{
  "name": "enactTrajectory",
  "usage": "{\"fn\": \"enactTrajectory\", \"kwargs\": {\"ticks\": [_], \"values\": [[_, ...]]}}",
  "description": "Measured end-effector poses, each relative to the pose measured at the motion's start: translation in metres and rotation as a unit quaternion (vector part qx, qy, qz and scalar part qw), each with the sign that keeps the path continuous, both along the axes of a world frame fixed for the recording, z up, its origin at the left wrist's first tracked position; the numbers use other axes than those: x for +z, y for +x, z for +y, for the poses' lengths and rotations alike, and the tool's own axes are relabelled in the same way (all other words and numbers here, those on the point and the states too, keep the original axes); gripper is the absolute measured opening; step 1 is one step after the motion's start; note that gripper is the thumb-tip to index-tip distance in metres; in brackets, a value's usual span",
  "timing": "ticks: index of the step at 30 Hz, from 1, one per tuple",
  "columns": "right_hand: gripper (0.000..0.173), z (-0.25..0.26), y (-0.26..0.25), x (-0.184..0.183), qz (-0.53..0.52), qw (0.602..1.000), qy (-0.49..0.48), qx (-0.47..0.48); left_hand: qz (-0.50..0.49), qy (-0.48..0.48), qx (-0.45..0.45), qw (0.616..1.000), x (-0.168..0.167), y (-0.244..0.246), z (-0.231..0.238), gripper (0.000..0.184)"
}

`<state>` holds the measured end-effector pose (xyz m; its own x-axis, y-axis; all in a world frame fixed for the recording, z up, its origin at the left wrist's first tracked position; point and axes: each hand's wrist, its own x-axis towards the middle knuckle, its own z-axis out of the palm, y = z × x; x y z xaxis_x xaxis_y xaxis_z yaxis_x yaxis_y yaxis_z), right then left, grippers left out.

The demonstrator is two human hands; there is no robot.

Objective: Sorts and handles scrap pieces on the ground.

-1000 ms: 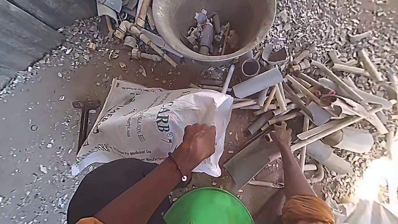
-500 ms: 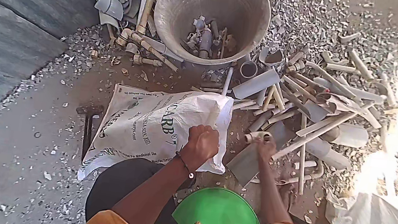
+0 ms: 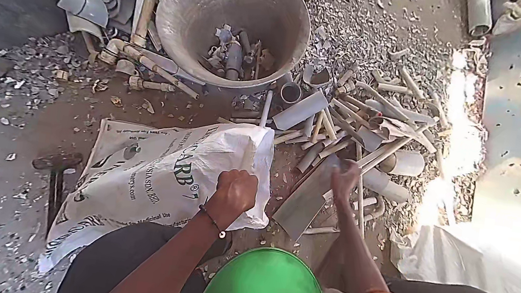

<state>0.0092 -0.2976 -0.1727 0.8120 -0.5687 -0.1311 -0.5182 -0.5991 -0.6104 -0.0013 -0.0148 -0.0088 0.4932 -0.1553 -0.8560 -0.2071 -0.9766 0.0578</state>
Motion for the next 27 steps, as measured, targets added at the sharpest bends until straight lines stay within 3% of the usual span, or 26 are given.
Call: {"fn": "enactTrajectory", "kwargs": {"ticks": [4,6,9,11,13,16,21,24,25,27], "values": [[0.079,-0.103,0.040,-0.035,0.018,0.970,0.050,-0.235,0.019,0.009,-0.001,1.000,-0.011,0.007,-0.011,0.031],[0.076,-0.120,0.052,-0.043,0.052,0.964,0.104,-0.240,0.027,0.007,0.007,1.000,-0.016,0.009,-0.012,0.032],[0.057,-0.123,0.055,-0.055,0.014,0.948,0.211,-0.238,0.032,0.004,0.002,0.999,-0.021,0.018,-0.021,0.034],[0.055,-0.114,0.048,-0.069,-0.061,0.907,0.317,-0.271,0.039,0.025,-0.009,0.999,-0.023,0.020,-0.024,0.034],[0.042,-0.095,0.039,-0.067,-0.135,0.850,0.427,-0.278,0.036,0.039,-0.012,0.999,-0.021,0.022,-0.026,0.034],[0.026,-0.065,-0.008,-0.057,-0.158,0.774,0.562,-0.246,0.025,0.036,-0.019,0.999,-0.020,0.019,-0.024,0.034],[0.022,0.007,-0.114,-0.043,-0.100,0.702,0.661,-0.246,0.012,0.017,-0.019,1.000,-0.011,0.009,-0.015,0.036],[0.030,0.021,-0.129,-0.059,-0.143,0.633,0.716,-0.255,-0.007,0.003,-0.010,1.000,-0.005,0.003,-0.009,0.037],[0.030,0.016,-0.122,-0.063,-0.141,0.630,0.719,-0.257,-0.014,-0.001,-0.006,1.000,-0.004,0.001,-0.006,0.037],[0.027,0.005,-0.101,-0.061,-0.094,0.693,0.662,-0.270,-0.027,-0.014,0.002,1.000,-0.002,-0.001,0.000,0.035]]}}
